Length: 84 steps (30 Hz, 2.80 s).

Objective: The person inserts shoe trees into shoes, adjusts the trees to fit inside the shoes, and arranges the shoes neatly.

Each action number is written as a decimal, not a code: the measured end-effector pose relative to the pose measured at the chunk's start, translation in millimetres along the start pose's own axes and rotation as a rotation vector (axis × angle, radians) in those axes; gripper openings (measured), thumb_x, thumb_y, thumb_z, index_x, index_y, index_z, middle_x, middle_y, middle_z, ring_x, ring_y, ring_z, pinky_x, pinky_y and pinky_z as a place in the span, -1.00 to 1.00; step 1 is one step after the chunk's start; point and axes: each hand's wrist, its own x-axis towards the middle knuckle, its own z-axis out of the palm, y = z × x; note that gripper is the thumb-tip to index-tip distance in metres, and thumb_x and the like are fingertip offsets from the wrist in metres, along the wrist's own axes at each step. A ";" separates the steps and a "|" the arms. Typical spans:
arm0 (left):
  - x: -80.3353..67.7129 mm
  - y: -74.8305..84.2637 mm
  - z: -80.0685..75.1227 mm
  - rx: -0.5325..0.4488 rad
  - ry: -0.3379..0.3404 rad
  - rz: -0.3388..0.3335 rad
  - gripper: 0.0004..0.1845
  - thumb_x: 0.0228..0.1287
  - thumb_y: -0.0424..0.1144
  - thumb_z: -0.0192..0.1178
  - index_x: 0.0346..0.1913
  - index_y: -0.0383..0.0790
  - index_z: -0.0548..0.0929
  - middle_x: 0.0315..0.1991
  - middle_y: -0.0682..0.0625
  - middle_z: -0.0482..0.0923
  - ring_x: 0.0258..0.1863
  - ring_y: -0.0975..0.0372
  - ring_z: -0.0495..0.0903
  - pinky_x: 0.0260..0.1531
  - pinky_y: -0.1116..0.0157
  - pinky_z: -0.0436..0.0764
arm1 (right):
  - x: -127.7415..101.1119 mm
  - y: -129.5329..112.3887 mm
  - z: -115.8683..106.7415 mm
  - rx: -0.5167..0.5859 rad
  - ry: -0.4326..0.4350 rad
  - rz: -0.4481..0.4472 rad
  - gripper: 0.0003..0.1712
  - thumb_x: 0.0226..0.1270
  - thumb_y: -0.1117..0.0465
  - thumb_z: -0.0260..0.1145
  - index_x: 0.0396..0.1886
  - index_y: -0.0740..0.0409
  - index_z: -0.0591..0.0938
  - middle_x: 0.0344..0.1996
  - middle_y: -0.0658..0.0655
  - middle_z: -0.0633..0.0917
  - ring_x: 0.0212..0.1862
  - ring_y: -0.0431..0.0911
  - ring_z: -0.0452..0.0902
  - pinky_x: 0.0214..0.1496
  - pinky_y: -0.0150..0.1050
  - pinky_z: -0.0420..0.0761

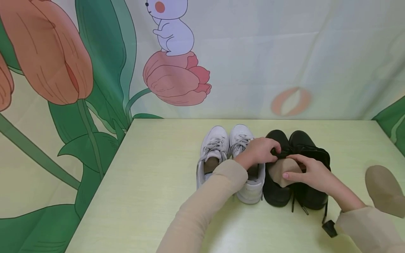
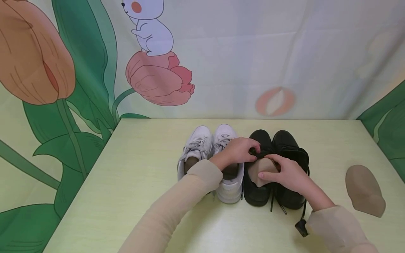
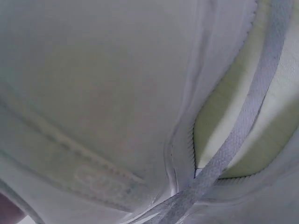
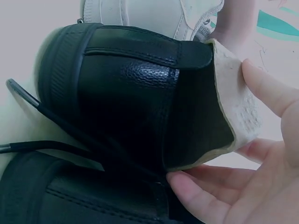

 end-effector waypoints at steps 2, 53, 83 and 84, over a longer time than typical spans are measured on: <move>0.6 -1.0 0.5 0.001 -0.012 0.005 -0.80 0.14 -0.10 0.14 -0.15 0.08 0.57 -0.15 0.21 0.55 -0.22 0.33 0.50 -0.26 0.40 0.46 | -0.1 0.1 0.5 -0.001 0.006 0.001 -0.24 0.03 -0.17 0.26 0.14 0.21 0.38 -0.09 0.25 0.56 -0.11 0.03 0.50 -0.22 -0.15 0.49; -1.1 -7.0 5.1 -0.146 0.122 0.012 -0.91 0.21 -0.11 0.07 -0.31 0.01 0.54 -0.41 0.19 0.53 -0.47 0.36 0.44 -0.45 0.51 0.37 | 9.3 -2.0 11.1 -0.083 0.137 0.061 -0.19 -0.02 -0.26 0.24 0.07 0.27 0.44 -0.20 0.28 0.62 -0.34 -0.03 0.51 -0.45 -0.26 0.42; -3.7 -7.9 6.6 -0.166 0.136 0.006 -0.91 0.18 -0.10 0.11 -0.30 0.02 0.57 -0.40 0.19 0.55 -0.46 0.36 0.43 -0.46 0.53 0.33 | 0.3 -2.0 18.3 -0.019 0.246 0.041 -0.28 0.02 -0.18 0.26 0.09 0.19 0.45 -0.10 0.25 0.56 -0.21 0.02 0.50 -0.38 -0.28 0.47; -3.9 -8.0 6.7 -0.171 0.136 0.007 -0.91 0.18 -0.11 0.11 -0.31 0.02 0.57 -0.40 0.20 0.55 -0.46 0.36 0.43 -0.46 0.53 0.32 | 0.5 -1.9 18.4 -0.015 0.246 0.041 -0.28 0.02 -0.17 0.26 0.09 0.19 0.45 -0.09 0.25 0.55 -0.21 0.02 0.49 -0.37 -0.28 0.47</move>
